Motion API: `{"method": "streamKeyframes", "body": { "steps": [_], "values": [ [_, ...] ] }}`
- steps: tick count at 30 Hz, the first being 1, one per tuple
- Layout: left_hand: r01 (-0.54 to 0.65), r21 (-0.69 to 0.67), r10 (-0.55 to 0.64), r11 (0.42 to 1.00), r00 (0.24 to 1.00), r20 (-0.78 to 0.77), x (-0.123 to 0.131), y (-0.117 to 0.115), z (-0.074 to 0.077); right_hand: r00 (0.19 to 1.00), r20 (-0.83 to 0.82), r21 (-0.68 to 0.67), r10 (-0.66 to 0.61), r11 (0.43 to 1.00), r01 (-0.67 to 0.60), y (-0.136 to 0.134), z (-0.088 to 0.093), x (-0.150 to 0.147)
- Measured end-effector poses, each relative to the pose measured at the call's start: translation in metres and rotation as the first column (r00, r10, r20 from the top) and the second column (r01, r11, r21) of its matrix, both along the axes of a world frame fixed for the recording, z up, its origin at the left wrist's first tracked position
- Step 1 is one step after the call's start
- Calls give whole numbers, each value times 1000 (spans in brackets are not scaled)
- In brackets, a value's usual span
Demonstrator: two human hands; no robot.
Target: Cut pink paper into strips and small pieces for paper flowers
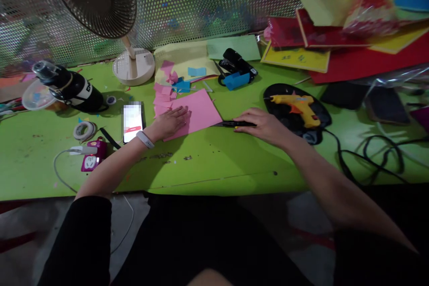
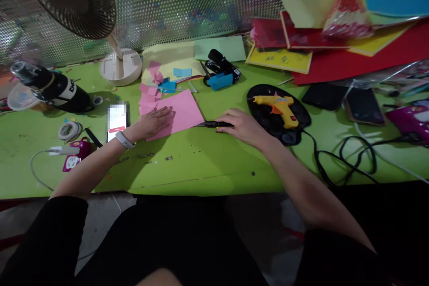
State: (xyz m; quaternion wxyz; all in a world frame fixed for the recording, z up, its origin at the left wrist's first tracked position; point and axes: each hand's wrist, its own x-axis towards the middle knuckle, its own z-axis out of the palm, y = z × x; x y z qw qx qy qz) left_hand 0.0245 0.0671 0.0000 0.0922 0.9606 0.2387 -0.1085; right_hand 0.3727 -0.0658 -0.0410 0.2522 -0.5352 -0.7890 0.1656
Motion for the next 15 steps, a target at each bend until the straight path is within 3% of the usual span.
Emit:
{"method": "streamKeyframes", "body": {
  "steps": [15],
  "values": [
    [6,-14,-6,1000,1000,19,2,2,2,996,84,32,-13,999,10,-4,6,-35]
  ]
}}
